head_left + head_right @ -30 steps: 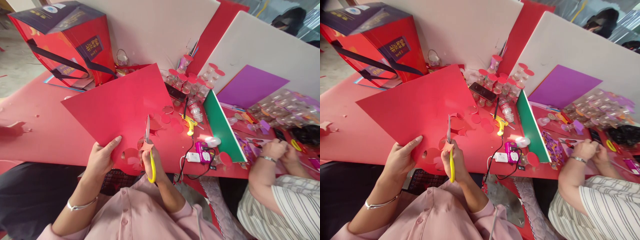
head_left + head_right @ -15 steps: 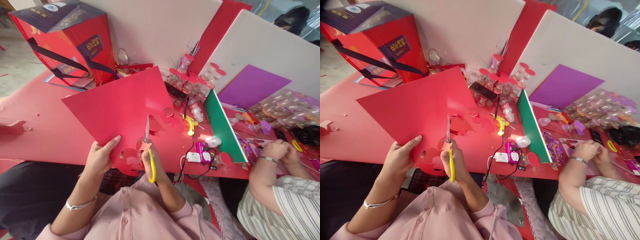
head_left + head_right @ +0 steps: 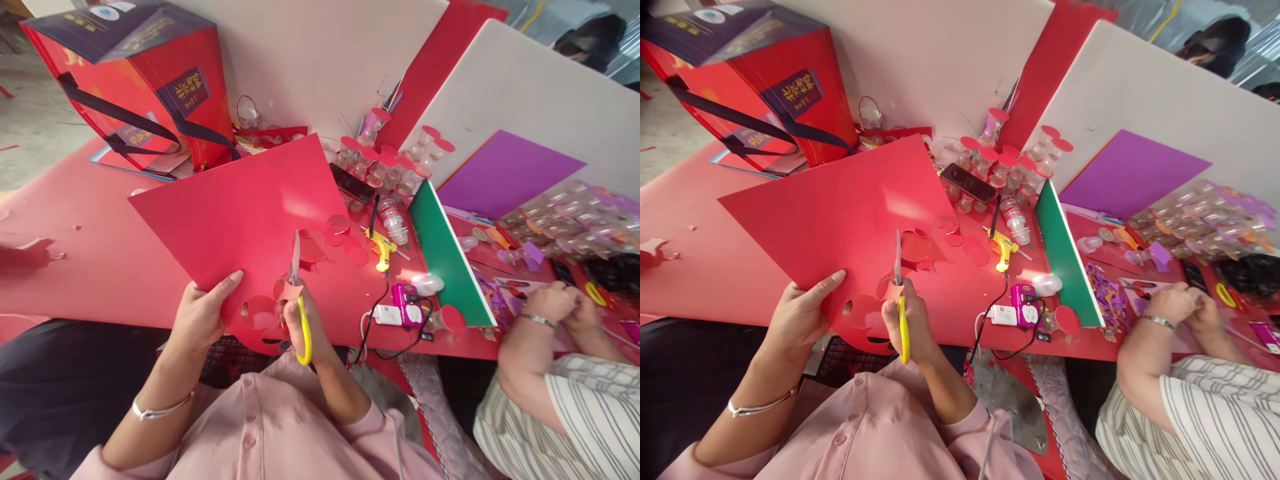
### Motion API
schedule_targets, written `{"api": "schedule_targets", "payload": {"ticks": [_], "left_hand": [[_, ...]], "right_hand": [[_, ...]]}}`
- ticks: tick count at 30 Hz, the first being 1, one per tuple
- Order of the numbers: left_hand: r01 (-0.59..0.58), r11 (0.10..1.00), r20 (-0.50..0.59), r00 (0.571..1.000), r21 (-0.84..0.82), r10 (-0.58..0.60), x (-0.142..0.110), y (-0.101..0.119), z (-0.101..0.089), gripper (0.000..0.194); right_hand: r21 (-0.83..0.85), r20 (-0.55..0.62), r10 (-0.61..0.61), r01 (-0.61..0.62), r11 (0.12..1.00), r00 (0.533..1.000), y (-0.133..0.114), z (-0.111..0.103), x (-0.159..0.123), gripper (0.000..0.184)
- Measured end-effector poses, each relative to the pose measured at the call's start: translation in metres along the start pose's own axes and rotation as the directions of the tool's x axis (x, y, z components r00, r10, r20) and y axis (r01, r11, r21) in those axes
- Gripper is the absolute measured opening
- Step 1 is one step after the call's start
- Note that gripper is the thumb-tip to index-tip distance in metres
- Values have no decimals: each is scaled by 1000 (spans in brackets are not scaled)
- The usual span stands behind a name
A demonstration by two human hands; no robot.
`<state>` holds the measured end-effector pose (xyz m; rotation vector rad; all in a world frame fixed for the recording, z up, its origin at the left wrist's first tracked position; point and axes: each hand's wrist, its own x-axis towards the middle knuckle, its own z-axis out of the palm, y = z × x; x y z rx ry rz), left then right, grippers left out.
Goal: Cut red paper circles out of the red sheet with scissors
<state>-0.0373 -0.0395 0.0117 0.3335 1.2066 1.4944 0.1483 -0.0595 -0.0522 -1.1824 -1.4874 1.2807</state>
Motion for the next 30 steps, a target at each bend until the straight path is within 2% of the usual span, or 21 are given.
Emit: {"api": "schedule_targets", "payload": {"ticks": [9, 30], "left_hand": [[-39, 999, 28, 999, -5, 39, -1, -3, -6, 49], [-18, 1000, 17, 1000, 6, 18, -4, 1, -4, 50]], "right_hand": [[-8, 3, 39, -39, 999, 999, 1, 0, -1, 91], [32, 26, 33, -34, 999, 999, 7, 0, -3, 82]]}}
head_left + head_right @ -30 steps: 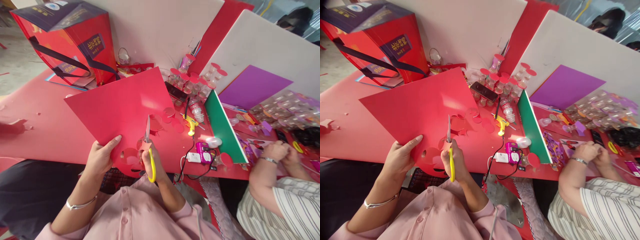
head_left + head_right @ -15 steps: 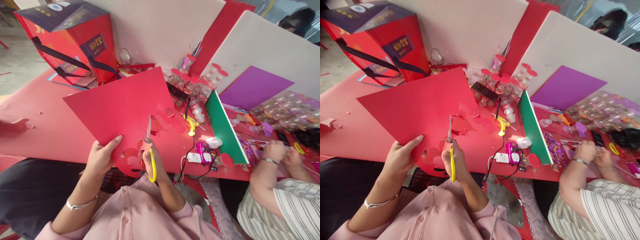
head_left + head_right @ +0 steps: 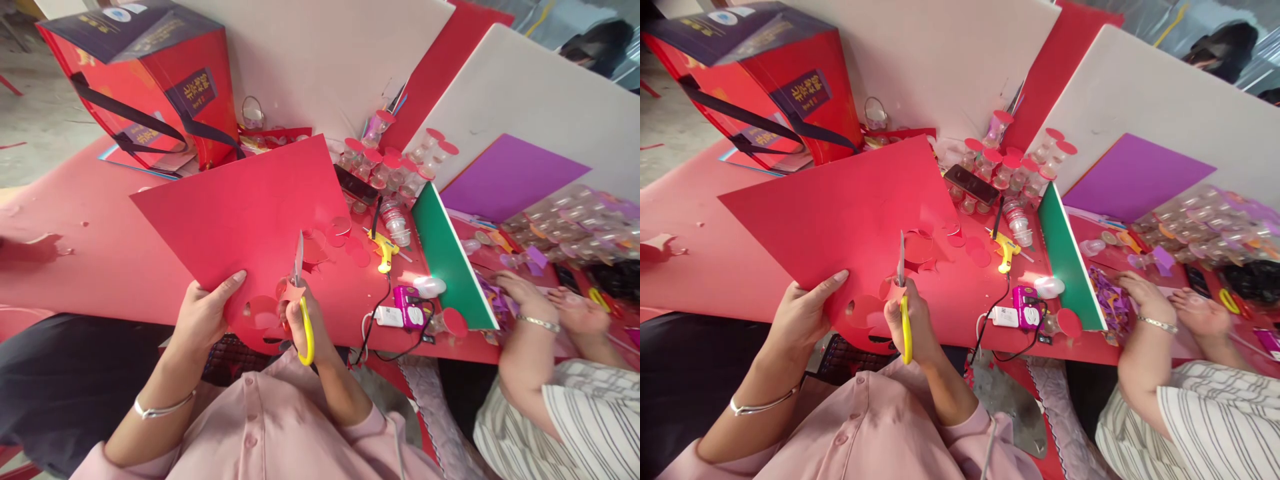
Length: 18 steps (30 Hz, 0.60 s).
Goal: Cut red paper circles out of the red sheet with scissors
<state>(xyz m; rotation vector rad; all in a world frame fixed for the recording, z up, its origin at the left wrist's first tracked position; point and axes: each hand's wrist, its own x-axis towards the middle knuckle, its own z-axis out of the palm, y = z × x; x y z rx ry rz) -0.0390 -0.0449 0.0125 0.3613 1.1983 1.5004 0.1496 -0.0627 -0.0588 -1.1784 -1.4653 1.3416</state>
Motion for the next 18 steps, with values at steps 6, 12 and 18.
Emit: {"api": "schedule_targets", "payload": {"ticks": [6, 12, 18], "left_hand": [[-6, 1000, 2, 1000, 14, 6, -1, -1, -1, 51], [20, 1000, 12, 1000, 7, -20, 1, -3, -4, 51], [26, 1000, 28, 999, -16, -25, 1, -3, -5, 50]], "right_hand": [[-6, -4, 17, -17, 1000, 1000, -3, 0, 0, 82], [-13, -23, 18, -19, 1000, 1000, -5, 1, 0, 83], [0, -36, 23, -23, 1000, 999, -7, 2, -1, 83]]}}
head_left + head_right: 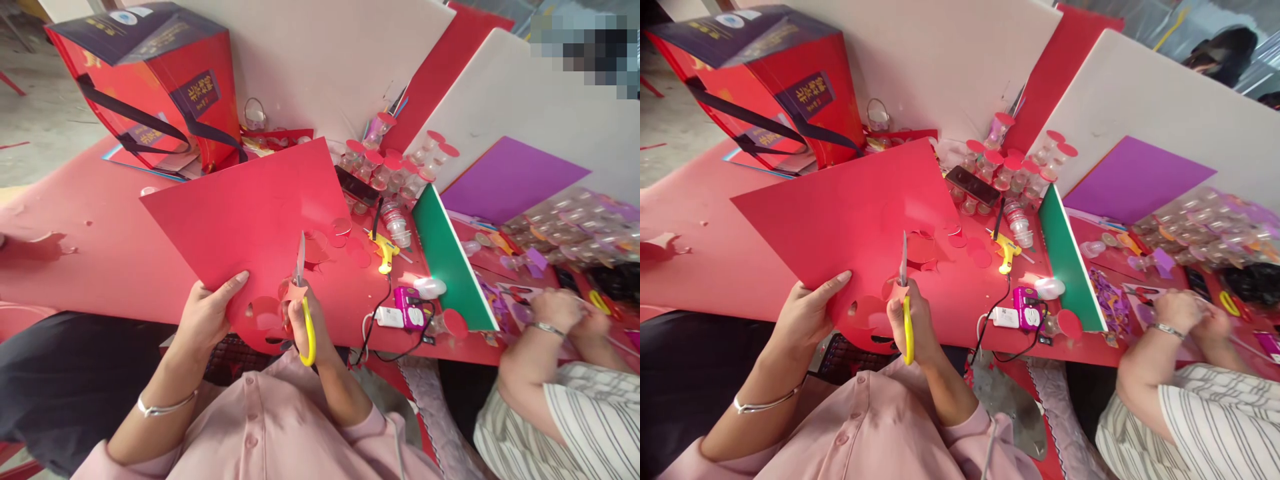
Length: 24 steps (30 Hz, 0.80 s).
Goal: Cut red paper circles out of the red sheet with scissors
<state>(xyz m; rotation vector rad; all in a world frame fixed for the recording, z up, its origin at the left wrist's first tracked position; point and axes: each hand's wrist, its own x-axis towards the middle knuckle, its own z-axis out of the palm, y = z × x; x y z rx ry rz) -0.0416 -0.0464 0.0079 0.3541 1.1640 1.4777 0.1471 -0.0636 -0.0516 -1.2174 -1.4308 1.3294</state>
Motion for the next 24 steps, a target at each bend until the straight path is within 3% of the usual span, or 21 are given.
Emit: {"api": "schedule_targets", "payload": {"ticks": [18, 24], "left_hand": [[19, 1000, 12, 1000, 8, -19, 0, 6, -5, 41], [20, 1000, 3, 1000, 22, -20, 3, 7, -8, 42]], "right_hand": [[-12, 13, -46, 47, 999, 999, -10, -3, -2, 70], [-50, 28, -19, 20, 999, 999, -15, -4, -2, 81]]}}
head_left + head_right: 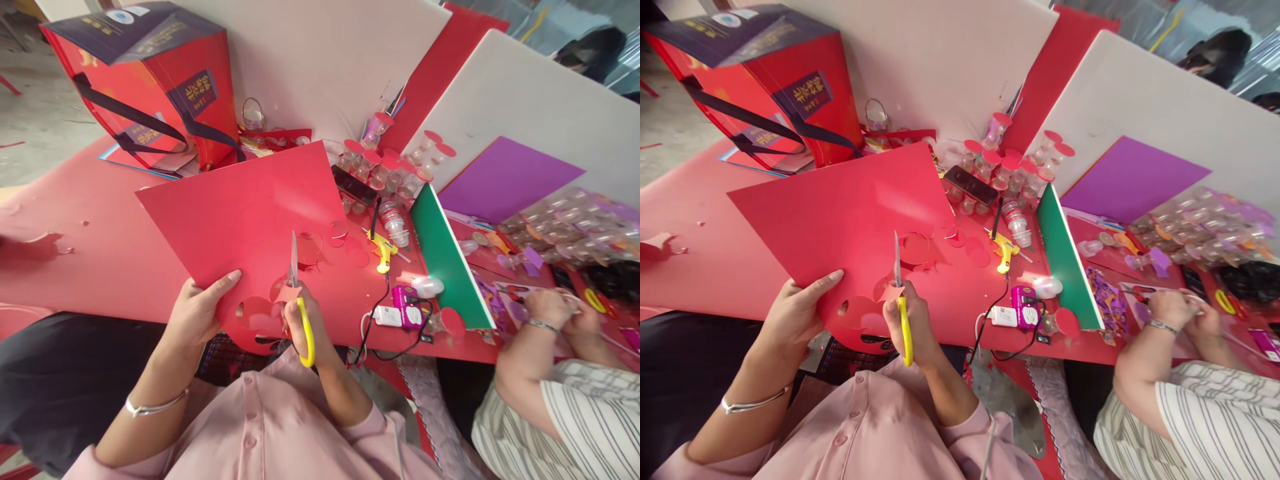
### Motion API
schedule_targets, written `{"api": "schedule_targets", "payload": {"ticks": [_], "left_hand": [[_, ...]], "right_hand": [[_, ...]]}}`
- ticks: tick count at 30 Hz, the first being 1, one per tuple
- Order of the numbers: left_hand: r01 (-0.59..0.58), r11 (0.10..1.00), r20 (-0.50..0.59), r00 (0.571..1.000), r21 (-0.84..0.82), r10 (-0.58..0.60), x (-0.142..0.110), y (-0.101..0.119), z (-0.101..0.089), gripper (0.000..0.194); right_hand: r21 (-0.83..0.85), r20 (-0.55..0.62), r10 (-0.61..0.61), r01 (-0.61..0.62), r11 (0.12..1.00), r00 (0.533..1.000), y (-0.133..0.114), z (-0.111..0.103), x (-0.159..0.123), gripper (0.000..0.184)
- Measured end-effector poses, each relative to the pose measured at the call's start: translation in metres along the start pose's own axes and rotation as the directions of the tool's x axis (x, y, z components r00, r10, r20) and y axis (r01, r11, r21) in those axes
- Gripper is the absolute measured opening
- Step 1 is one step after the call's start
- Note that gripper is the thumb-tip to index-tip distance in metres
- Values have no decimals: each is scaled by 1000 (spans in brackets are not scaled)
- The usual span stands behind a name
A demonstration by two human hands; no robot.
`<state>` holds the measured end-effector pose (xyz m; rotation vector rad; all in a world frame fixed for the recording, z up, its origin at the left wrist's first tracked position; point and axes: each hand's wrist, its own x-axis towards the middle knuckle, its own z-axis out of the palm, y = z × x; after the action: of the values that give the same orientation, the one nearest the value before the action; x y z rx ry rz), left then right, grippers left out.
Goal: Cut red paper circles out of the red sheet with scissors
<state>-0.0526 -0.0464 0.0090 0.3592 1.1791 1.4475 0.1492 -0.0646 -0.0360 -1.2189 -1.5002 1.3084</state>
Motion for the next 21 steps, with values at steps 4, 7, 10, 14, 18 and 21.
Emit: {"api": "schedule_targets", "payload": {"ticks": [4, 7, 10, 14, 18, 21], "left_hand": [[6, 1000, 4, 1000, -13, -6, 2, 2, -1, 43], [30, 999, 17, 999, -17, -30, 3, 2, -1, 42], [42, 999, 27, 999, -21, -42, 4, 2, -1, 41], [48, 999, 42, 998, -21, -48, 5, 1, -2, 39], [48, 999, 52, 998, -10, -47, 6, 1, -5, 39], [57, 998, 48, 997, -8, -57, 7, 1, -7, 42]], "right_hand": [[-2, 16, -9, 9, 1000, 1000, -1, -2, 1, 84], [0, 10, -12, 12, 1000, 1000, 1, -3, 0, 82], [28, -4, -16, 16, 999, 1000, 5, -2, -1, 76], [72, 0, -10, 10, 997, 1000, 7, -1, -2, 75], [77, -10, 8, -7, 997, 1000, 5, 0, -3, 78], [74, -1, 23, -23, 997, 1000, 4, -1, -5, 81]]}}
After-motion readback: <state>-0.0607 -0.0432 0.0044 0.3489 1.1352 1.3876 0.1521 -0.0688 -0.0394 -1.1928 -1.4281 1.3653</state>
